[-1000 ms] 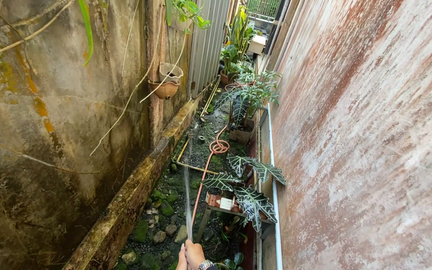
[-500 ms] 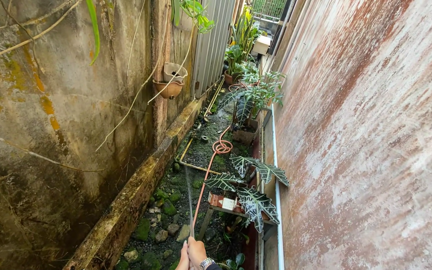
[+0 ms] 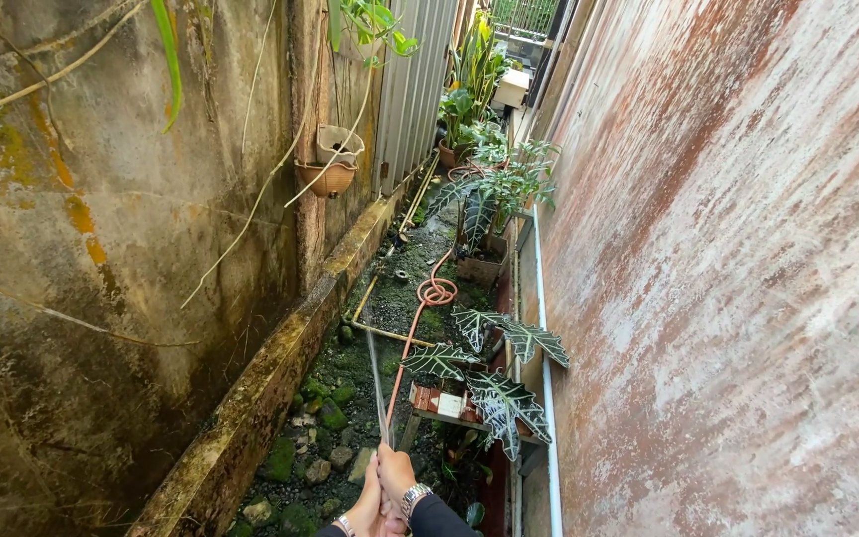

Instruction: Watering various potted plants in a narrow outdoor alleyway using a hose.

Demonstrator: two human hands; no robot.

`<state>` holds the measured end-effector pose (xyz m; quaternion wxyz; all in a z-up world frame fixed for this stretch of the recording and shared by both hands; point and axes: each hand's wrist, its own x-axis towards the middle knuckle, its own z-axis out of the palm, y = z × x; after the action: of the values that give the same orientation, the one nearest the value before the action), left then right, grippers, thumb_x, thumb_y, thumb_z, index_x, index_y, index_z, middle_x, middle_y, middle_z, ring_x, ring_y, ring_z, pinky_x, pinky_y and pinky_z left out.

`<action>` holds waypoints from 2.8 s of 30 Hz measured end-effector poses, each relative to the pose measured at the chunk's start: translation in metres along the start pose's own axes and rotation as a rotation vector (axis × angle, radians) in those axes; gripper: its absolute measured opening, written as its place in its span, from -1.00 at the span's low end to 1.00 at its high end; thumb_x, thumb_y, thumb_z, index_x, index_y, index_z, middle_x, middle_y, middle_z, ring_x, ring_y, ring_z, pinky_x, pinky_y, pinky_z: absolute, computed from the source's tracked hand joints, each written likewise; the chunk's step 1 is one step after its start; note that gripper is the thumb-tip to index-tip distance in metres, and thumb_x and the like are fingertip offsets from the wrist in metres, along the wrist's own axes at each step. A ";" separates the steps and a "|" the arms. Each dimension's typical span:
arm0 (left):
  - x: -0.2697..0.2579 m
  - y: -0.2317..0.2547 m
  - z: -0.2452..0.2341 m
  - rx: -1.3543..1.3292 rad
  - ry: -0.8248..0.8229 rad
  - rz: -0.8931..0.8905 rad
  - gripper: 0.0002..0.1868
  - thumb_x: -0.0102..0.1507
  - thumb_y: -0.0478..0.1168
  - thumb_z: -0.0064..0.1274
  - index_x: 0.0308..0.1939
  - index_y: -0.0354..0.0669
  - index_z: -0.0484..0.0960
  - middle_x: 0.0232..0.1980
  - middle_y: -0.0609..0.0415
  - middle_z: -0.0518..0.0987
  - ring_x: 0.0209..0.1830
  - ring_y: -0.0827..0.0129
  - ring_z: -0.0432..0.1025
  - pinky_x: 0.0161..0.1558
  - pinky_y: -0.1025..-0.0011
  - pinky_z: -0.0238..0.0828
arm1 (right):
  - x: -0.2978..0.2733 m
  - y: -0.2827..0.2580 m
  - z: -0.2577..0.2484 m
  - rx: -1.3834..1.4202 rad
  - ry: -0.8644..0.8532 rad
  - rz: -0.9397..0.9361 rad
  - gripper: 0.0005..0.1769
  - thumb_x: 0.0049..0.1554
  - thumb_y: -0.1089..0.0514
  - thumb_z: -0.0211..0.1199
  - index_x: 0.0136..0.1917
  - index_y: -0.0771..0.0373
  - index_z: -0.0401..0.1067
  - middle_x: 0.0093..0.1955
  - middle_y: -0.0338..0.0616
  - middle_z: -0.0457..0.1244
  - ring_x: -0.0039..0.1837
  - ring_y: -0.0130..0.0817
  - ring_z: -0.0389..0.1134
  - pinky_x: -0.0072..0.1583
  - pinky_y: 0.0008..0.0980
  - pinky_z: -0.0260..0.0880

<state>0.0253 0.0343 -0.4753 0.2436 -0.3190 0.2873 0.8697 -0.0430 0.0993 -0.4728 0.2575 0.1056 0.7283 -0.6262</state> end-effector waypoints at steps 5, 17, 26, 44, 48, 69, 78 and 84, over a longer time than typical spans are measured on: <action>-0.003 -0.001 -0.004 -0.038 -0.041 -0.029 -0.20 0.22 0.65 -0.38 -0.61 0.03 0.16 -0.77 0.23 -0.02 -0.84 0.37 -0.07 -0.74 0.41 -0.16 | -0.015 -0.005 0.003 0.023 -0.048 0.001 -0.49 0.20 -0.13 0.04 -0.38 0.29 0.37 -0.48 -0.17 0.21 -0.50 -0.32 0.13 -0.42 -0.21 0.08; 0.029 -0.035 0.032 0.027 -0.174 -0.165 -0.17 0.22 0.69 -0.31 -0.61 0.05 0.14 -0.75 0.26 0.07 -0.84 0.43 -0.05 -0.73 0.50 -0.15 | -0.005 0.017 -0.062 0.214 -0.003 0.135 -0.56 0.20 -0.12 0.04 -0.44 0.08 0.19 -0.53 -0.30 0.02 -0.57 -0.39 -0.09 -0.49 -0.30 -0.11; 0.048 -0.059 0.062 0.088 -0.101 -0.166 -0.23 0.19 0.66 -0.36 -0.41 0.07 0.39 -0.68 0.17 0.24 -0.83 0.36 0.03 -0.74 0.46 -0.11 | -0.007 0.025 -0.099 0.228 0.109 0.117 -0.60 0.17 -0.05 0.06 -0.45 0.13 0.22 -0.52 -0.28 0.05 -0.51 -0.37 -0.04 -0.42 -0.27 -0.08; -0.031 -0.043 0.159 0.244 -0.221 -0.436 -0.04 -0.03 0.86 -0.30 -0.59 0.01 0.27 -0.68 0.26 0.15 -0.74 0.54 0.04 -0.62 0.54 -0.06 | 0.004 -0.011 -0.172 0.176 0.382 0.036 -0.53 0.13 -0.09 0.11 -0.46 0.26 0.34 -0.51 -0.14 0.19 -0.47 -0.28 0.14 -0.36 -0.18 0.09; -0.047 -0.023 0.176 0.259 -0.219 -0.405 -0.01 -0.09 0.89 -0.32 -0.63 0.00 0.18 -0.71 0.28 0.11 -0.76 0.54 0.01 -0.60 0.53 -0.03 | 0.011 -0.045 -0.173 0.203 0.362 -0.031 -0.54 0.11 -0.08 0.11 -0.43 0.31 0.38 -0.49 -0.09 0.21 -0.46 -0.23 0.16 -0.34 -0.13 0.13; -0.063 0.023 0.168 0.247 -0.285 -0.293 0.04 -0.10 0.94 -0.42 -0.66 -0.02 0.21 -0.74 0.25 0.12 -0.78 0.46 0.00 -0.51 0.44 0.13 | 0.028 -0.099 -0.129 -0.055 0.329 -0.186 -0.43 0.13 -0.14 0.07 -0.29 0.45 0.50 -0.37 0.05 0.35 -0.32 -0.19 0.35 -0.18 -0.13 0.32; -0.083 0.036 0.185 0.359 -0.279 -0.224 0.01 -0.15 0.93 -0.50 -0.69 0.03 0.11 -0.74 0.23 0.11 -0.76 0.40 0.02 -0.36 0.28 0.26 | 0.011 -0.127 -0.130 0.054 0.250 -0.248 -0.47 0.14 -0.11 0.07 -0.39 0.41 0.41 -0.43 -0.01 0.28 -0.39 -0.19 0.25 -0.27 -0.11 0.24; -0.035 -0.024 0.121 0.229 -0.182 -0.386 0.04 -0.12 0.94 -0.44 -0.66 -0.02 0.17 -0.74 0.25 0.10 -0.78 0.46 -0.01 -0.58 0.46 0.04 | 0.021 -0.018 -0.123 -0.012 0.269 -0.146 -0.48 0.11 -0.11 0.09 -0.40 0.37 0.45 -0.44 -0.05 0.31 -0.38 -0.21 0.30 -0.25 -0.15 0.28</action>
<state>0.0133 0.1227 -0.3830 0.4648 -0.2585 0.2948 0.7939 -0.0987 0.2111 -0.4580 0.1122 0.1337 0.7656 -0.6192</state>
